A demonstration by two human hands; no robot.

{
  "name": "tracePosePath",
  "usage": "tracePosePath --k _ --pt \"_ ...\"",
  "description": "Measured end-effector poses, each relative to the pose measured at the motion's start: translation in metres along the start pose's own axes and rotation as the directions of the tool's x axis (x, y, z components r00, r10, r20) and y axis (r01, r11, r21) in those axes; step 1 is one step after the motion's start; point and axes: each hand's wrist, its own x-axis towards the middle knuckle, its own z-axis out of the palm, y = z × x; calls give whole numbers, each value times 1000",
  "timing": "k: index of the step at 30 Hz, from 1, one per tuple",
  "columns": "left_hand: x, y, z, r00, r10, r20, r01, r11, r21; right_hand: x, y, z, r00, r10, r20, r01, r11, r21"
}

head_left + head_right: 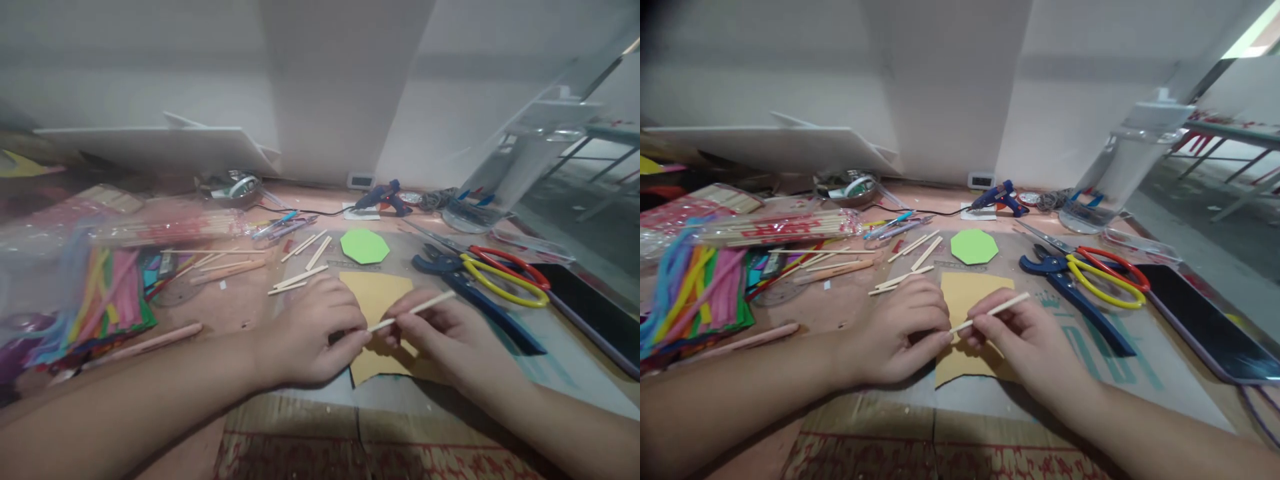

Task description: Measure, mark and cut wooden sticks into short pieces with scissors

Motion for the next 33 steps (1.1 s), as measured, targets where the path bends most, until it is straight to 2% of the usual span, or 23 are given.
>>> tracePosePath --k 3,5,6,8,10,12,14,18,22,33 --pt "0 0 1 999 -23 -38 25 999 46 -8 -8 0 987 -152 -48 131 945 -301" --pt "-1 -1 1 996 -68 -65 70 997 28 -9 -9 -1 978 -202 -43 170 906 -387" --pt "-1 -2 1 994 -87 -68 88 996 11 -8 -8 -1 982 -189 -28 164 909 -384" --pt "-1 -3 1 995 -77 -61 76 997 -17 -3 -4 -2 993 -114 -8 108 961 -254" --pt "-2 -4 1 998 -1 -56 0 1000 -29 3 2 -2 1000 -13 10 13 1000 1" --pt "-2 -4 1 996 61 -72 -64 997 -35 8 7 -2 997 71 44 -80 968 236" --pt "-2 -4 2 993 72 -89 -77 996 -47 13 12 -3 988 124 94 -149 925 348" --pt "-2 -4 3 995 29 -93 -37 996 -81 16 16 -6 976 147 163 -203 890 408" --pt "-2 -6 5 997 -25 -70 20 996 -83 17 17 -8 975 150 163 -205 890 408" --pt "-3 -7 5 992 -94 -82 85 990 -113 18 13 -10 966 155 206 -229 882 411"
